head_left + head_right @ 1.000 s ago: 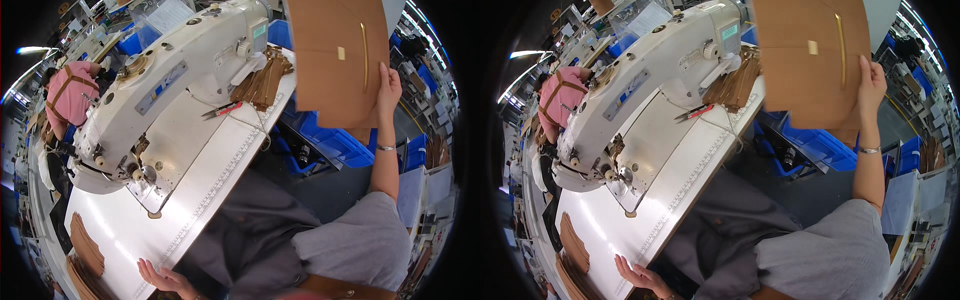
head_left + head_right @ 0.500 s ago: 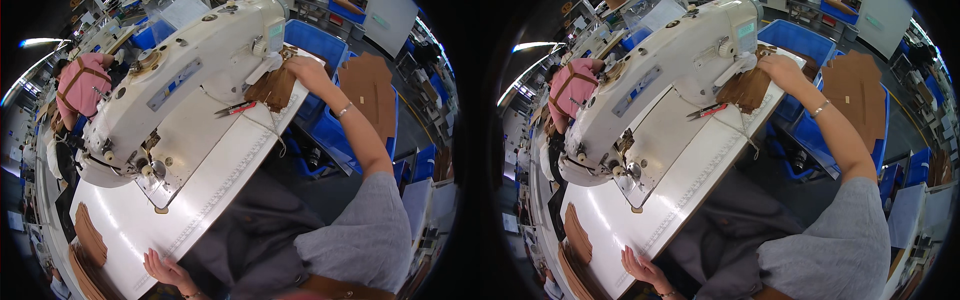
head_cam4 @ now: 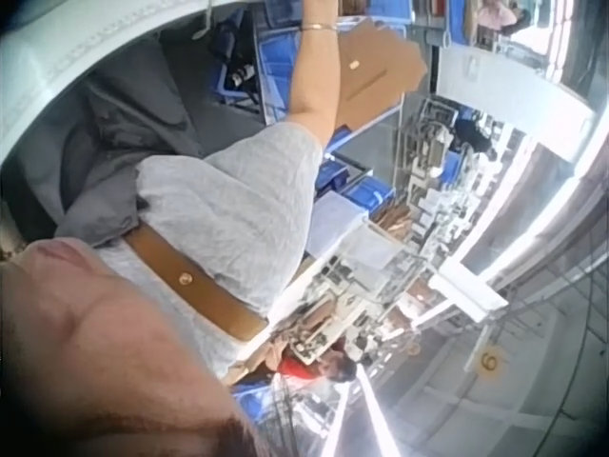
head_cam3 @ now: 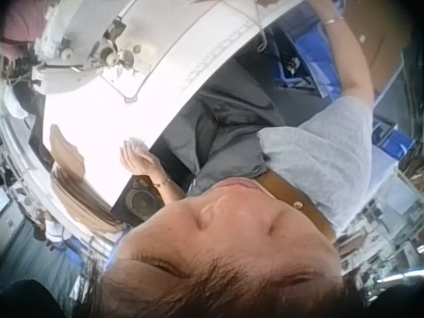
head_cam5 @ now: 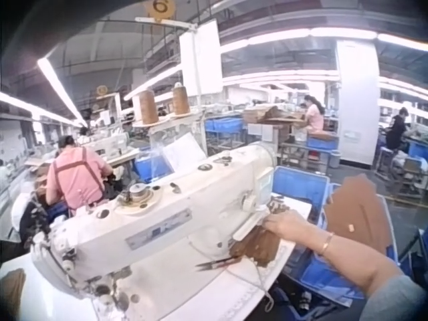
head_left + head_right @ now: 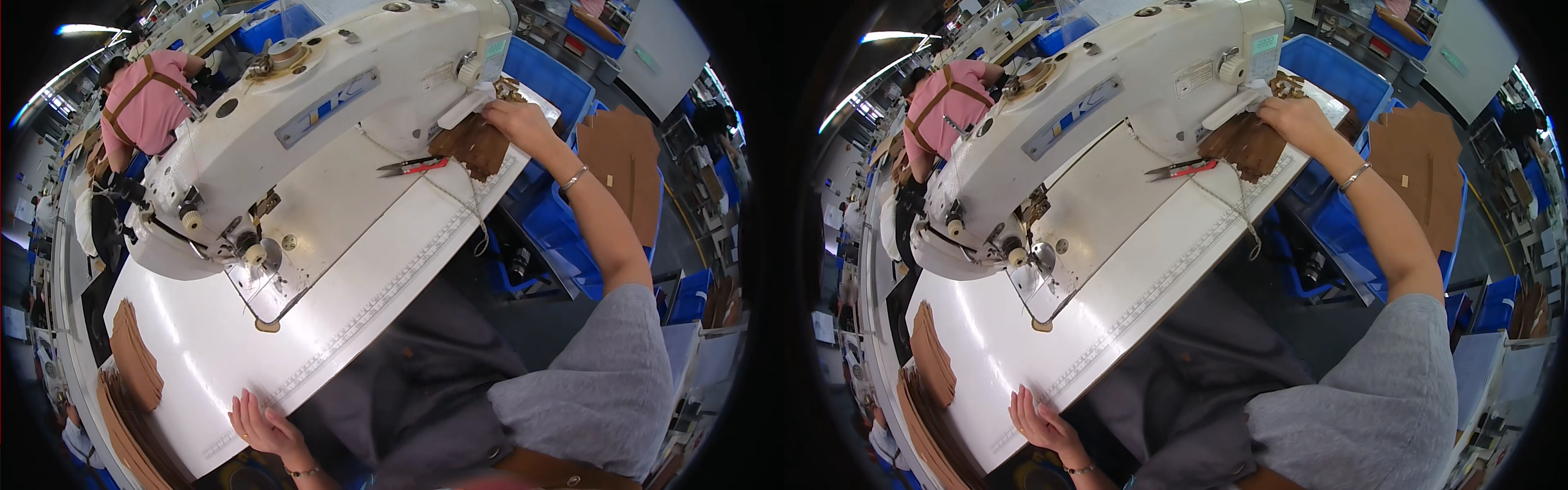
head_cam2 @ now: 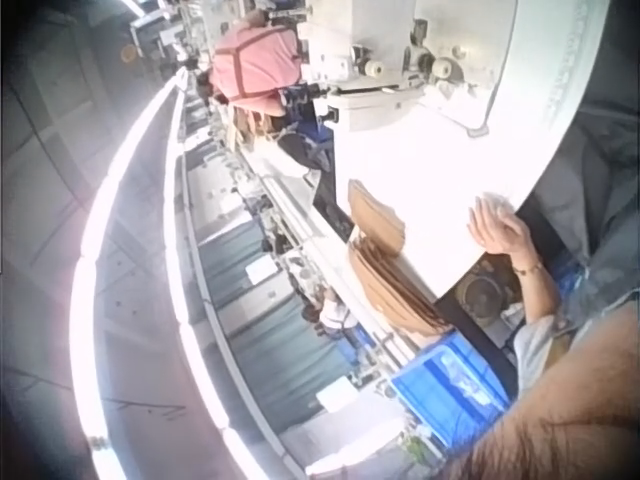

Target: The recorder is sewing a zipper onto a piece of leather using an industrial sewing machine in a workshop.

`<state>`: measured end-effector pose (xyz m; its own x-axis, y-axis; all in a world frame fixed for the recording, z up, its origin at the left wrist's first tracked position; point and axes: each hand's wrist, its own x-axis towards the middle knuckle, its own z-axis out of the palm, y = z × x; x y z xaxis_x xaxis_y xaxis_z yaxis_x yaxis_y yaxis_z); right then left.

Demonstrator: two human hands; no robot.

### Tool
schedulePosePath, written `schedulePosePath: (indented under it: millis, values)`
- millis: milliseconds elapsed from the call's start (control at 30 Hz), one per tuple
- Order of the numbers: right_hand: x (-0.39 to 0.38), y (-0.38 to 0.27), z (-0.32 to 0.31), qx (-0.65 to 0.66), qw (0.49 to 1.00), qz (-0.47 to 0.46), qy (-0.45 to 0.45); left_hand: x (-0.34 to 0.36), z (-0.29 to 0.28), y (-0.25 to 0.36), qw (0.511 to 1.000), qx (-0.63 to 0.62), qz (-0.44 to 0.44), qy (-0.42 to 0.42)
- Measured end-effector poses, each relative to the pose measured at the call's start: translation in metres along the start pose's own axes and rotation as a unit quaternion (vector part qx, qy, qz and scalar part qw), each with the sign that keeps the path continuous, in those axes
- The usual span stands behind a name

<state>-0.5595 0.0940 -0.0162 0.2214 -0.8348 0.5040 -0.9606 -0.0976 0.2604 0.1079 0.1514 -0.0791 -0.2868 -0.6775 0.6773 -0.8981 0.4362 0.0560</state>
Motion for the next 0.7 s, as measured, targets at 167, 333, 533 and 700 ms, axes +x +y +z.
schedulePosePath:
  millis: [167, 333, 533, 700]
  values:
    - [0.014, 0.005, 0.004, 0.016, 0.999, -0.016, -0.038, 0.001, 0.001, 0.002, 1.000, 0.002, -0.005, -0.001]
    - [0.005, 0.014, 0.006, -0.020, 0.997, -0.018, -0.070, 0.005, 0.001, 0.007, 1.000, -0.004, 0.007, 0.004]
    - [0.002, 0.002, -0.007, 0.116, 0.987, 0.080, 0.078, -0.003, -0.001, 0.003, 1.000, 0.001, -0.005, -0.003]
    - [0.017, -0.046, -0.049, 0.240, 0.920, 0.162, 0.264, 0.017, -0.012, 0.015, 0.994, -0.046, -0.066, -0.077]
